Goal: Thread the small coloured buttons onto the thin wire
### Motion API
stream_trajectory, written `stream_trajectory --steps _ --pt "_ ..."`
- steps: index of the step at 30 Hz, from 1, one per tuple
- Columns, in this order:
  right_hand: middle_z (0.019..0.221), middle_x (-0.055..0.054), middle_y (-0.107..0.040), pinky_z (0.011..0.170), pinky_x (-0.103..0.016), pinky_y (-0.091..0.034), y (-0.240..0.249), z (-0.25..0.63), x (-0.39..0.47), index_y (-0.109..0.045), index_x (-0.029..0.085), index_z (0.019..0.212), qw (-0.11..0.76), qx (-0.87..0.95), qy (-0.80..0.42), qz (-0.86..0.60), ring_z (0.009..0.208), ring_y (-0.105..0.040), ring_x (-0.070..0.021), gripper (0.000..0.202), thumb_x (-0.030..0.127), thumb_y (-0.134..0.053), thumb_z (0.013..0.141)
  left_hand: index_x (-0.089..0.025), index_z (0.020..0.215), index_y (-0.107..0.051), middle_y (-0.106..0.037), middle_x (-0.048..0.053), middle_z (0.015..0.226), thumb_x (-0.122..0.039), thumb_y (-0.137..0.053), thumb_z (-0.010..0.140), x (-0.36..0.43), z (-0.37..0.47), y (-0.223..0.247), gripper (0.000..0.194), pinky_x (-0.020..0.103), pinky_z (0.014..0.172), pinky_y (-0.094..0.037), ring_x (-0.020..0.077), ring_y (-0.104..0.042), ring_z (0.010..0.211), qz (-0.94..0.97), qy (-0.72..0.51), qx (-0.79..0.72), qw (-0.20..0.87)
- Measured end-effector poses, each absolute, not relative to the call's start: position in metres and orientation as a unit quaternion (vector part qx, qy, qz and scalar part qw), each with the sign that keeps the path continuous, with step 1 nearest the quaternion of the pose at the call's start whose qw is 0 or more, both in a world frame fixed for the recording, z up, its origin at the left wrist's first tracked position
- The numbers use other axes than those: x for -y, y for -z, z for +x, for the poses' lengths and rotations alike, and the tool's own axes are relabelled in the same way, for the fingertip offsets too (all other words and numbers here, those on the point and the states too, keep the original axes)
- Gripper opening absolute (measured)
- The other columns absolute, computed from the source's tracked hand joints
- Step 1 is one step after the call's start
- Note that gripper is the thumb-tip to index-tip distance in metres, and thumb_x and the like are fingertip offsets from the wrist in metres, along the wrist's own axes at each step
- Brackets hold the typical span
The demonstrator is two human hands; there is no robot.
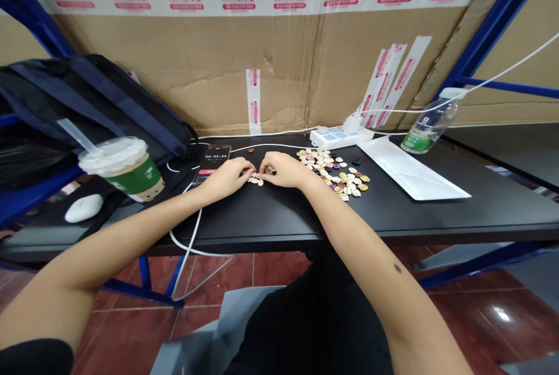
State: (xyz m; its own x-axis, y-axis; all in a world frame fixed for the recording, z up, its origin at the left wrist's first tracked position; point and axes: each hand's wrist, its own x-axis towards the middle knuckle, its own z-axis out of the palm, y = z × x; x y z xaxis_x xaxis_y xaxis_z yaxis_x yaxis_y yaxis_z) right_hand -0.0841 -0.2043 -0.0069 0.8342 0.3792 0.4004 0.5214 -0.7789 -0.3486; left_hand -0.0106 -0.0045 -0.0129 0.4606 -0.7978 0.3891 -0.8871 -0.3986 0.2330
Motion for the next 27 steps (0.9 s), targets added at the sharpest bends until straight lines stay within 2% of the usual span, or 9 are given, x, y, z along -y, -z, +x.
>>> stream_trajectory --steps 5,8,12,22,27 --pt "0.087 -0.006 -0.066 0.074 -0.030 -0.046 0.007 -0.084 0.204 -0.068 0.017 0.084 0.242 0.235 0.170 -0.926 0.079 -0.059 -0.0176 0.007 0.023 -0.067 0.083 -0.017 0.092 -0.071 -0.066 0.009 0.089 -0.020 -0.052 0.093 0.004 -0.012 0.013 0.020 0.036 0.082 -0.051 0.0231 -0.063 0.083 0.825 -0.118 0.509 0.215" --pt "0.085 -0.005 -0.067 0.072 -0.029 -0.047 0.005 -0.086 0.205 -0.066 0.017 0.084 0.258 0.223 0.187 -0.921 0.076 -0.060 -0.0167 0.006 0.022 -0.065 0.083 -0.016 0.090 -0.069 -0.064 0.007 0.086 -0.025 -0.060 0.091 0.003 -0.012 0.012 0.013 0.036 0.080 -0.051 0.0224 -0.062 0.079 0.826 -0.112 0.498 0.239" --pt "0.081 -0.004 -0.069 0.070 -0.028 -0.048 0.002 -0.088 0.206 -0.066 0.017 0.084 0.281 0.198 0.189 -0.920 0.072 -0.062 -0.0153 0.005 0.021 -0.063 0.083 -0.017 0.085 -0.069 -0.063 0.005 0.081 -0.029 -0.066 0.088 0.002 -0.011 0.012 0.012 0.035 0.078 -0.051 0.0214 -0.062 0.075 0.831 -0.088 0.489 0.250" --pt "0.084 -0.007 -0.074 0.070 -0.029 -0.053 0.004 -0.086 0.207 -0.075 0.014 0.094 0.305 0.184 0.179 -0.917 0.071 -0.066 -0.0165 0.019 0.023 -0.063 0.082 -0.014 0.095 -0.069 -0.069 0.009 0.088 -0.020 -0.051 0.096 0.003 -0.018 0.005 0.020 0.033 0.079 -0.050 0.0217 -0.065 0.080 0.835 -0.136 0.502 0.180" --pt "0.081 -0.006 -0.075 0.070 -0.028 -0.055 0.002 -0.086 0.207 -0.077 0.015 0.100 0.324 0.179 0.149 -0.917 0.070 -0.068 -0.0161 0.023 0.024 -0.060 0.085 -0.014 0.098 -0.068 -0.072 0.006 0.083 -0.019 -0.050 0.097 0.003 -0.023 0.003 0.018 0.029 0.072 -0.051 0.0185 -0.067 0.072 0.836 -0.109 0.476 0.248"
